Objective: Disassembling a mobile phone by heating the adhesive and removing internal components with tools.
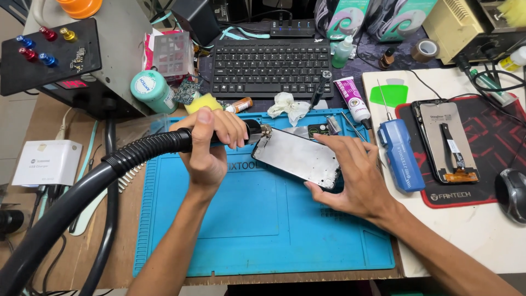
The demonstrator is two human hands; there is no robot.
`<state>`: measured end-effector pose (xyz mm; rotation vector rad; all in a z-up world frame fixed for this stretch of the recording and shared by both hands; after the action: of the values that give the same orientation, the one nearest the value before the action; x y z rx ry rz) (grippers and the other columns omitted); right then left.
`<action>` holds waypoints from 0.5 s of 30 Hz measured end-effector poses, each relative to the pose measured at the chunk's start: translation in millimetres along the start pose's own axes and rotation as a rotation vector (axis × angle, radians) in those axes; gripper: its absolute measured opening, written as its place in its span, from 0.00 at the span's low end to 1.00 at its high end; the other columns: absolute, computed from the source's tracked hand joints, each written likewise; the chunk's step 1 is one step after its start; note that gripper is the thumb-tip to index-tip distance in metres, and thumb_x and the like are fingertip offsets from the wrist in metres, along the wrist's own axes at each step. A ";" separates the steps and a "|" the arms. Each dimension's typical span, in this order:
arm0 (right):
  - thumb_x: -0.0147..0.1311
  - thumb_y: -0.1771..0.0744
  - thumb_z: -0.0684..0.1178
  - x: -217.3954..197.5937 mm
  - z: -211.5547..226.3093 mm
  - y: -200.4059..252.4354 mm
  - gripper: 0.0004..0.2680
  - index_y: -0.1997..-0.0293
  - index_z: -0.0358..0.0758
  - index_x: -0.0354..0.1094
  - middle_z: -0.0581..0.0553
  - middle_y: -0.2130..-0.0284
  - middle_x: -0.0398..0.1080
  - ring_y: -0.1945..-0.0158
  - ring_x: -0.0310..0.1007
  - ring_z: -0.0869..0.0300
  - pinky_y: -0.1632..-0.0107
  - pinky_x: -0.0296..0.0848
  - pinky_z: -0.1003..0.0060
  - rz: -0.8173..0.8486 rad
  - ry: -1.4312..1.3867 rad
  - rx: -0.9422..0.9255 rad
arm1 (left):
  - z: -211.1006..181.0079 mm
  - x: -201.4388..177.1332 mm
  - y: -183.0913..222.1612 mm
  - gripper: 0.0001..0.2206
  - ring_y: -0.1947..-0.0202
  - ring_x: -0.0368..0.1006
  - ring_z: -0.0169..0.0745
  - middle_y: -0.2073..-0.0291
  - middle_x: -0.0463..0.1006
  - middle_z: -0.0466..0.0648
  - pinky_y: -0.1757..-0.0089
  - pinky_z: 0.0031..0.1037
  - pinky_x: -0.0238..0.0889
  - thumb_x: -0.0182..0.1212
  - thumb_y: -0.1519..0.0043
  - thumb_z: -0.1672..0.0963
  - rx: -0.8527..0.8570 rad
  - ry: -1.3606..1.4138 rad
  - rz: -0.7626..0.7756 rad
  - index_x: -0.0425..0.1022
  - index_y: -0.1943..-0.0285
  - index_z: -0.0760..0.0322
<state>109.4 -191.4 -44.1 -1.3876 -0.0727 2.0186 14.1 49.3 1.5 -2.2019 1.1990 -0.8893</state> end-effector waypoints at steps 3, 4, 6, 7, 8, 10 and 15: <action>0.67 0.42 0.58 -1.2 -0.2 -0.4 0.31 0.32 0.45 0.62 0.43 0.51 0.71 0.49 0.71 0.50 0.46 0.57 0.52 0.001 0.004 -0.002 | -2.1 0.6 -1.2 0.24 0.87 0.67 0.46 0.91 0.64 0.52 0.74 0.33 0.69 0.42 0.28 0.57 -0.002 -0.006 -0.010 0.64 0.83 0.63; 0.67 0.42 0.58 -1.4 -0.6 -0.3 0.31 0.32 0.45 0.62 0.43 0.51 0.71 0.49 0.71 0.50 0.46 0.57 0.52 0.000 0.004 0.001 | -2.0 0.0 -1.2 0.24 0.87 0.67 0.46 0.91 0.64 0.52 0.74 0.33 0.69 0.42 0.28 0.57 -0.004 -0.005 -0.007 0.64 0.83 0.63; 0.67 0.42 0.58 -1.5 -1.0 -0.3 0.31 0.31 0.44 0.62 0.43 0.51 0.72 0.50 0.71 0.50 0.46 0.57 0.51 0.003 -0.002 0.003 | -2.0 -1.9 -1.0 0.24 0.87 0.67 0.45 0.91 0.64 0.51 0.74 0.32 0.69 0.42 0.28 0.57 -0.007 -0.030 -0.008 0.63 0.83 0.62; 0.67 0.42 0.58 -2.0 -0.4 -0.3 0.31 0.31 0.44 0.62 0.43 0.51 0.72 0.50 0.71 0.50 0.46 0.57 0.51 0.003 -0.002 0.004 | -1.8 -1.8 -1.4 0.24 0.87 0.67 0.45 0.91 0.64 0.51 0.74 0.32 0.69 0.42 0.28 0.57 -0.008 -0.030 -0.008 0.63 0.83 0.62; 0.67 0.42 0.58 -2.5 0.1 -0.6 0.31 0.31 0.44 0.62 0.43 0.51 0.72 0.50 0.71 0.50 0.46 0.57 0.51 0.002 0.000 0.000 | -1.9 -1.8 -1.8 0.24 0.87 0.67 0.45 0.91 0.64 0.51 0.74 0.32 0.69 0.41 0.28 0.57 -0.003 -0.031 -0.009 0.63 0.83 0.62; 0.67 0.42 0.58 -2.9 0.6 -0.8 0.31 0.31 0.44 0.62 0.43 0.51 0.72 0.50 0.71 0.50 0.46 0.57 0.51 0.001 0.003 -0.003 | -1.9 -3.0 -2.4 0.24 0.87 0.67 0.45 0.91 0.63 0.51 0.74 0.32 0.69 0.41 0.28 0.57 0.001 -0.033 -0.009 0.63 0.84 0.62; 0.67 0.42 0.58 -1.7 -1.8 0.1 0.31 0.31 0.44 0.62 0.43 0.50 0.71 0.49 0.71 0.50 0.46 0.56 0.52 0.001 0.018 -0.005 | -4.8 -4.4 -4.1 0.25 0.88 0.65 0.44 0.92 0.62 0.50 0.76 0.30 0.66 0.42 0.28 0.57 0.003 -0.032 -0.016 0.62 0.84 0.62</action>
<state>111.2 -193.0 -43.5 -1.4086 -0.0691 2.0077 11.0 54.7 6.1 -2.2184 1.1659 -0.8588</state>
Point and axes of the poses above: each hand's wrist, its own y-axis away from the middle knuckle, its own x-axis out of the palm, z = x × y, the point moved 2 cm from there along -y, towards the middle knuckle
